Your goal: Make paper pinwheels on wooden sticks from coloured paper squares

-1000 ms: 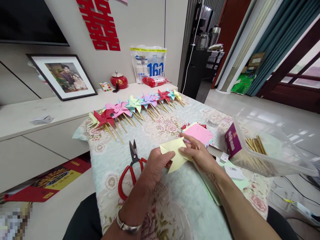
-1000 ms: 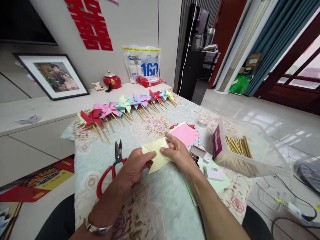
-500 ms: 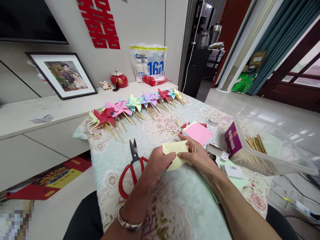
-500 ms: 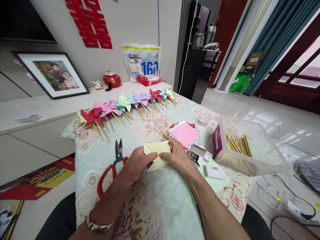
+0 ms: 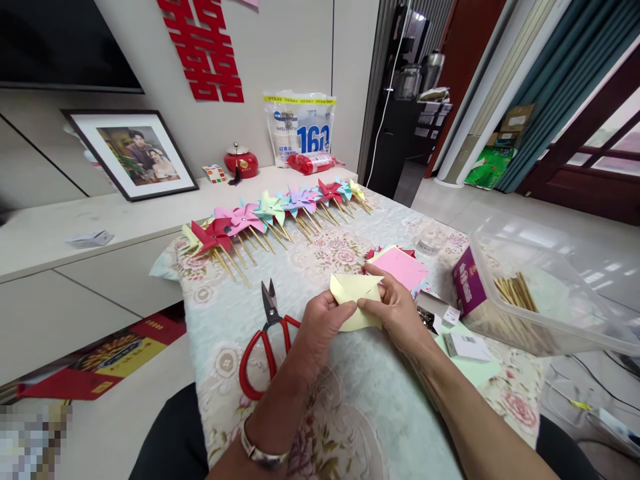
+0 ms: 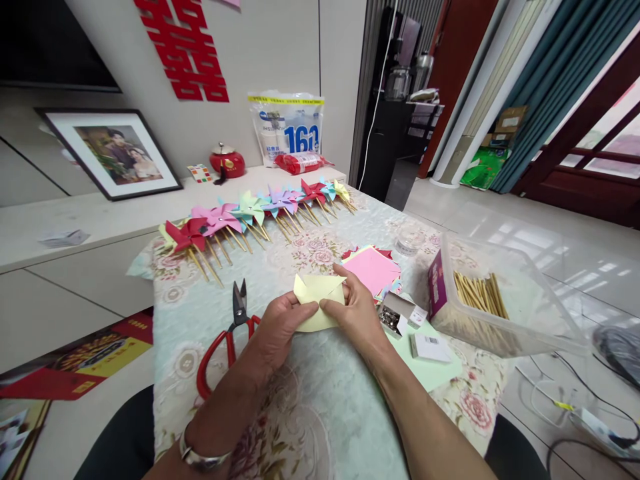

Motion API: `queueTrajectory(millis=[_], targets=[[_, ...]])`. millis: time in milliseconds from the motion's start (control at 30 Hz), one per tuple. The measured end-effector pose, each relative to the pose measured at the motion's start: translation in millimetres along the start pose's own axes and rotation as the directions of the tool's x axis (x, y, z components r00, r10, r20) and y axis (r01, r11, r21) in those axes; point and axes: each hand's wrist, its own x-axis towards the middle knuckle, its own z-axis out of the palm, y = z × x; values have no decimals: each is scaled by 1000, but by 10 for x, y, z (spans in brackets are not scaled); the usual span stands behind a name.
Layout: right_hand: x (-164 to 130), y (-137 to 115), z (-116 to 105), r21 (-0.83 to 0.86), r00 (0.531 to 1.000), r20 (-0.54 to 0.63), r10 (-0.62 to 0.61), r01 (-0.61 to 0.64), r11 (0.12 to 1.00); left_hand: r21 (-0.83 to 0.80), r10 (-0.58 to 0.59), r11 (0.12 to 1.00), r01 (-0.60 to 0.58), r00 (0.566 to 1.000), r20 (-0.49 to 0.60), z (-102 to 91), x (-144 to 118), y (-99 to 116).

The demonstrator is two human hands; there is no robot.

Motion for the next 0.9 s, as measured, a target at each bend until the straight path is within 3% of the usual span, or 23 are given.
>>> queueTrajectory(millis=[333, 433, 567, 733, 833, 900], targets=[[-3, -25, -1, 67, 998, 32, 46, -48, 997, 10, -23, 1000, 23, 999, -42, -42, 14, 37], [38, 1, -48, 23, 1000, 15, -13, 12, 1000, -23, -13, 1000, 11, 998, -56, -75, 21, 61], [72, 61, -89, -112, 980, -30, -195, 191, 975, -54, -17, 998, 13, 997, -75, -116, 35, 90], [47, 82, -114, -361, 877, -4, -481, 448, 818, -101, -18, 995, 8, 995, -95, -158, 48, 121], [20, 54, -120, -488, 781, 143, -608, 590, 643, -86, -13, 996, 4, 994, -107, -195, 55, 128], [8, 42, -116, -510, 739, 261, -621, 651, 562, -84, -16, 996, 7, 993, -114, -215, 58, 132]])
